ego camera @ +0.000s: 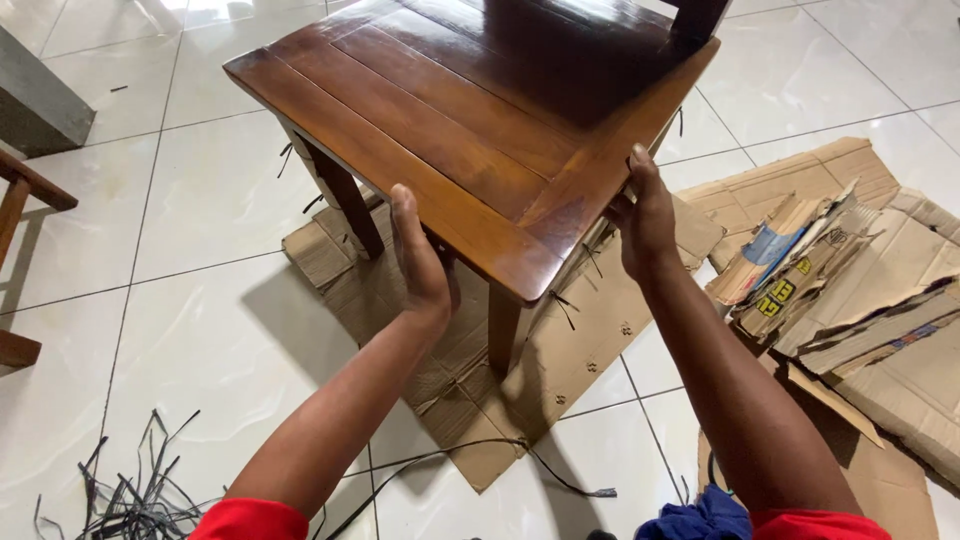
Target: Wrapping chair legs with cardboard and securing them with plastic ties.
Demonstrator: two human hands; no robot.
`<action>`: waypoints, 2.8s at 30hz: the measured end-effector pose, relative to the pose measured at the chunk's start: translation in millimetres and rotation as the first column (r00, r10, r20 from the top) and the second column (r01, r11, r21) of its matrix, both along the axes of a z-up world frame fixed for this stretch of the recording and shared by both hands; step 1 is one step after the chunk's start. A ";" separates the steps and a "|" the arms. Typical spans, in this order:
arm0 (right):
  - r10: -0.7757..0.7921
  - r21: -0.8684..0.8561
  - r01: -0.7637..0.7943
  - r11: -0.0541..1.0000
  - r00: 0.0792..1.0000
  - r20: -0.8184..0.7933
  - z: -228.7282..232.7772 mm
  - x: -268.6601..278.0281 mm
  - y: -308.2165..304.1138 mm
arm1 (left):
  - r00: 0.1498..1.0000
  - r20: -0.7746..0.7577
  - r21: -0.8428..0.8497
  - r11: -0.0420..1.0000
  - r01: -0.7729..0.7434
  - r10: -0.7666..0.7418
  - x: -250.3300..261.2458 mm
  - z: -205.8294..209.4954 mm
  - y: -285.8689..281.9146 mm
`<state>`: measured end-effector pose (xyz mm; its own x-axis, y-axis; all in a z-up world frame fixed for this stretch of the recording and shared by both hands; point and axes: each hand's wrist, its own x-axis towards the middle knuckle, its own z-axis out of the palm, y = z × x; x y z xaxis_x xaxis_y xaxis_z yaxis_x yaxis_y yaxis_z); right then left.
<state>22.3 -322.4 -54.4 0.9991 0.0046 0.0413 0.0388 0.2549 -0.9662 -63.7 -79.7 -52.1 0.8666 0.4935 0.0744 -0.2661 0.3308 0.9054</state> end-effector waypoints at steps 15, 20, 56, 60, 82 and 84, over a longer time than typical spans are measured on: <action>-0.043 -0.826 -0.364 0.430 0.906 -0.421 -219.3 -67.2 -133.4 | 0.348 -0.935 0.353 0.094 0.931 0.067 -59.0 -348.5 57.4; -0.149 -0.895 -0.309 0.323 0.917 -0.370 -235.4 -89.0 -205.6 | 0.342 -0.710 0.699 -0.558 0.446 -0.616 -89.0 -338.8 32.7; -0.073 -0.869 0.347 -0.353 0.916 0.395 -212.6 -89.5 -277.6 | 0.155 -0.885 0.268 -0.208 0.940 -0.439 -35.0 -258.4 -93.6; 0.130 -0.839 0.412 -0.355 0.910 0.393 -177.8 -94.7 -268.7 | 0.193 -0.869 0.332 -0.246 0.911 -0.456 -35.1 -253.3 -99.2; -0.161 -0.640 0.642 0.422 0.748 0.644 37.7 -136.5 -199.4 | 0.671 -0.328 0.577 0.421 0.700 -0.665 -59.2 -122.2 -121.0; -0.186 -0.584 0.543 0.603 0.808 0.559 38.3 -134.7 -201.9 | 0.656 -0.304 0.550 0.435 0.713 -0.691 -58.0 -122.2 -119.3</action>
<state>-112.4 -524.3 -16.1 0.8003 -0.1509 0.5803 0.3906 -0.6030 -0.6956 -121.8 -199.0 -174.3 0.9020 -0.4268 0.0652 -0.1623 -0.1953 0.9672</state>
